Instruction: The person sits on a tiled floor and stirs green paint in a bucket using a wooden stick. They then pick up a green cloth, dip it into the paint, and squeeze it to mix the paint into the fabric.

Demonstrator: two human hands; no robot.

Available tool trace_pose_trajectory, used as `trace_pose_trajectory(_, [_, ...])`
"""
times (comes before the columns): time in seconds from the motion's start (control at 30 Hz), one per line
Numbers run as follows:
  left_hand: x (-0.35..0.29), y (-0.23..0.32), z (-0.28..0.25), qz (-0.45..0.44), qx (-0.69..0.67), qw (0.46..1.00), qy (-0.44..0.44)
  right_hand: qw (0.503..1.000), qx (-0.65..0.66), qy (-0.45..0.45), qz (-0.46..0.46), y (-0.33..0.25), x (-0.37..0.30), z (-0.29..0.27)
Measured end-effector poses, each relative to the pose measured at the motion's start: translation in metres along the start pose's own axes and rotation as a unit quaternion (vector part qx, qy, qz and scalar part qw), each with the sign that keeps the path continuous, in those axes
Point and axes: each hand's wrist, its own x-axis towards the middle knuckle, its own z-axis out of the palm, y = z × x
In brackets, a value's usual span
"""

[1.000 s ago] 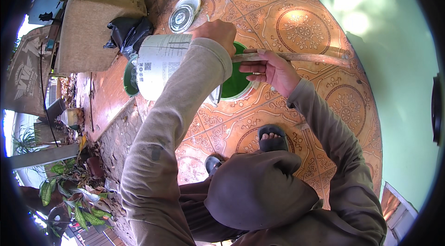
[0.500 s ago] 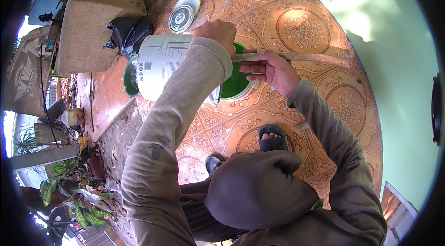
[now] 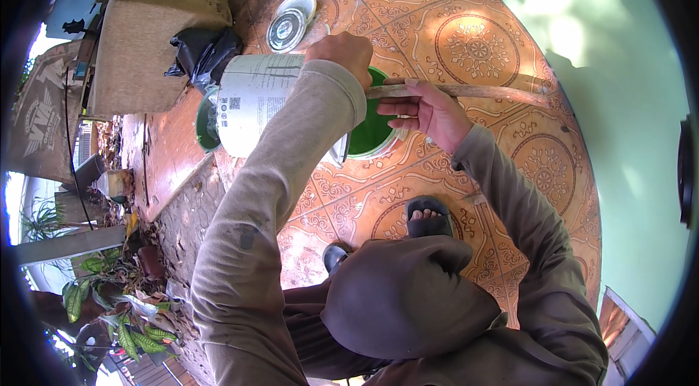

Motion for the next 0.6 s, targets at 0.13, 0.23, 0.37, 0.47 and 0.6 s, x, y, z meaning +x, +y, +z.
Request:
trace_pose_trajectory(0.13, [-0.0002,0.0016,-0.0007,0.001,0.004,1.000,0.003,1.000,-0.002,0.000,0.000,-0.0010,-0.0008,0.0004])
trace_pose_trajectory(0.23, [0.0001,0.0017,-0.0012,0.005,0.007,1.000,0.003,1.000,0.000,0.000,0.000,-0.0001,-0.0005,-0.0008])
trace_pose_trajectory(0.37, [-0.0001,0.0025,-0.0028,0.000,0.008,1.000,-0.008,1.000,0.000,-0.002,-0.002,0.0011,0.0005,-0.0013])
trace_pose_trajectory(0.47, [0.0001,0.0036,-0.0027,0.001,0.013,1.000,-0.007,1.000,0.003,-0.002,-0.001,0.0014,0.0005,-0.0027])
trace_pose_trajectory(0.6, [0.0000,0.0035,-0.0045,0.000,0.013,1.000,-0.013,1.000,0.005,0.002,-0.001,0.0015,0.0001,-0.0021])
